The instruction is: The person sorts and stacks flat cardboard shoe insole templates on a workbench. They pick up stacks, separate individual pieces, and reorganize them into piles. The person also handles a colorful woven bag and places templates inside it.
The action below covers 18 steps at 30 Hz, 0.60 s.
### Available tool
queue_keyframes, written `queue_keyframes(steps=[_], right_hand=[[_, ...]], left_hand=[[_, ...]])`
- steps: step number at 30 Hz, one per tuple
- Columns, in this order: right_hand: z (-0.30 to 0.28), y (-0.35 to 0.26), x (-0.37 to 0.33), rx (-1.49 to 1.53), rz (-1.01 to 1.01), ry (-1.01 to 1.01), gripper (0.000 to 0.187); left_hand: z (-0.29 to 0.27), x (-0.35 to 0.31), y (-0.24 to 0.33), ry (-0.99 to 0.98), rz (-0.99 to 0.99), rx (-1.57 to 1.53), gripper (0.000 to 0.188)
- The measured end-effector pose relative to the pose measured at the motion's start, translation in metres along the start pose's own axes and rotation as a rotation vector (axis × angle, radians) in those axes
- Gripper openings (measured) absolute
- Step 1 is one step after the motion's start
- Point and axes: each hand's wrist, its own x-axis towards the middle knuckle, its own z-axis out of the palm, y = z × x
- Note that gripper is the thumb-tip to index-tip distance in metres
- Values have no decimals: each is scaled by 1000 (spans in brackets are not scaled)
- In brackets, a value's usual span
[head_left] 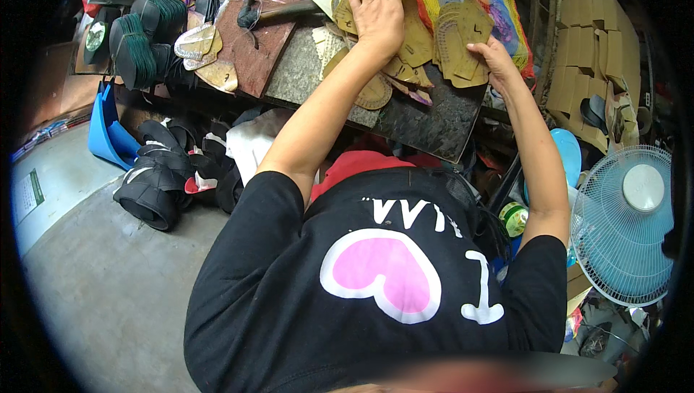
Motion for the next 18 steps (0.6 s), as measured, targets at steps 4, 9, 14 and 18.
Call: queue_keyframes(steps=[4, 9, 14, 18], right_hand=[[-10, -8, -6, 129, -60, -34, 32], [1, -28, -22, 306, -101, -196, 32], [22, -26, -25, 298, -25, -320, 35], [20, -19, -24, 444, -82, -174, 35]], left_hand=[[-15, -1, -7, 86, -119, -661, 31], [-22, 3, -6, 113, -367, -1169, 40], [-22, -3, 9, -21, -459, -1662, 25], [-22, -9, 5, 14, -583, -1816, 24]])
